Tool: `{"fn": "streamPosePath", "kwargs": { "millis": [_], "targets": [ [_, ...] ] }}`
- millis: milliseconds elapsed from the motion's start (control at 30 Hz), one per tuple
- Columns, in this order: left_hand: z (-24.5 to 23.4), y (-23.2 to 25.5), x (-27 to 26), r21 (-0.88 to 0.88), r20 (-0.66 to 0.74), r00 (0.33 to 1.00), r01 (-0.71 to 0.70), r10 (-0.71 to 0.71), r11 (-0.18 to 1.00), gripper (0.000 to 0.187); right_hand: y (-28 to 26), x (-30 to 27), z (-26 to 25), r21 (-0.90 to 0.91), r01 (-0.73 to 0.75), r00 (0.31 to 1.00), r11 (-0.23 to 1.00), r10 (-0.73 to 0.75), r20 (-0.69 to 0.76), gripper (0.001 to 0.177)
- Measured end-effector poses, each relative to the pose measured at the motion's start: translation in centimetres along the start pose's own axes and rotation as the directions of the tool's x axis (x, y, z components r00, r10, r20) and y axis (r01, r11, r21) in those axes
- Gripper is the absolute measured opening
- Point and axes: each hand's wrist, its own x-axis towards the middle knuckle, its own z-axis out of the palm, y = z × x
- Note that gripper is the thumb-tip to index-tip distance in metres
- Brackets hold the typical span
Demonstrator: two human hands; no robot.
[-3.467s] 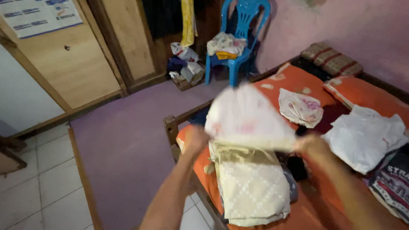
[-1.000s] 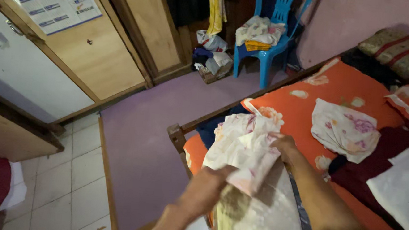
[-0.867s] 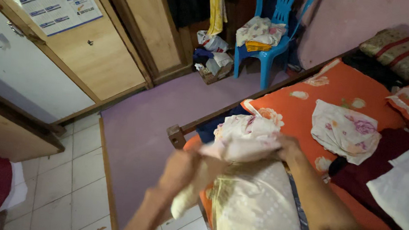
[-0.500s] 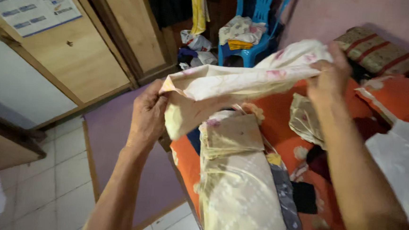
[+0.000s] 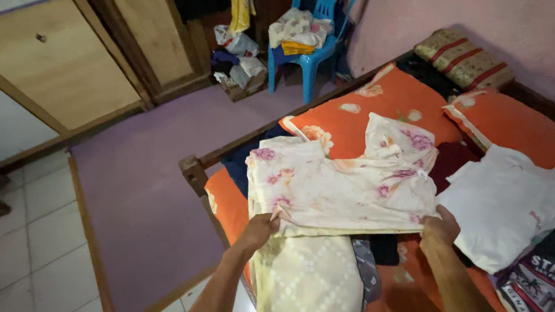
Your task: The person folds several floral-patterned cloths and a white towel on a bed, smoothing and stacking them into neat piles. The person then picks up a black garment and places it on the bed.
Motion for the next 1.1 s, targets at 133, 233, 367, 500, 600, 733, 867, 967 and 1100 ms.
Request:
{"fn": "streamPosePath", "kwargs": {
  "millis": [133, 233, 367, 500, 600, 733, 867, 967, 1100],
  "targets": [
    [-0.5, -0.2, 1.4, -0.055, 0.017, 1.000, 0.001, 0.000, 0.998, 0.039, 0.1, 1.3, 0.5, -0.004, 0.120, 0.991, 0.993, -0.119, 0.058, 0.084],
    [-2.0, 1.1, 4.1, 0.011, -0.038, 0.997, -0.069, 0.069, 0.998, 0.040, -2.8, 1.8, 2.2, -0.110, 0.258, 0.957, 0.960, -0.239, 0.161, 0.077],
    [-3.0, 0.6, 8.4, -0.047, -0.140, 0.989, -0.048, 0.041, 0.998, 0.038, -8.4, 2.8, 6.1, -0.329, 0.491, 0.870, 0.806, -0.440, 0.220, 0.085],
    [-2.9, -2.3, 12.9, -0.197, -0.158, 0.958, 0.207, -0.240, 0.958, 0.040, -11.6, 4.8, 11.6, -0.362, 0.267, 0.944, 0.893, -0.167, 0.284, 0.087],
    [-2.7, -4.9, 15.3, -0.068, -0.284, 0.927, 0.236, -0.245, 0.969, 0.046, -10.2, 6.4, 15.3, -0.056, 0.321, 0.859, 0.945, -0.266, 0.436, 0.087],
    [-2.4, -6.4, 15.7, -0.140, -0.305, 0.932, 0.159, -0.196, 0.977, 0.054, -5.4, 9.1, 17.4, -0.257, 0.217, 0.878, 0.942, -0.073, 0.472, 0.093],
    [-2.5, -5.1, 14.1, -0.198, -0.256, 0.953, 0.113, -0.163, 0.974, 0.074, -0.8, 11.2, 17.6, -0.105, 0.413, 0.762, 0.905, -0.281, 0.583, 0.083],
    [-2.4, -3.9, 12.9, -0.123, -0.351, 0.912, 0.182, -0.214, 0.976, 0.079, 0.7, 11.7, 17.2, -0.166, 0.389, 0.779, 0.906, -0.227, 0.585, 0.065],
    [-2.5, -3.3, 11.9, -0.066, -0.464, 0.861, 0.201, -0.208, 0.977, 0.081, -0.8, 9.8, 16.9, -0.394, 0.733, 0.675, 0.555, -0.523, 0.520, 0.042]
  ]
}}
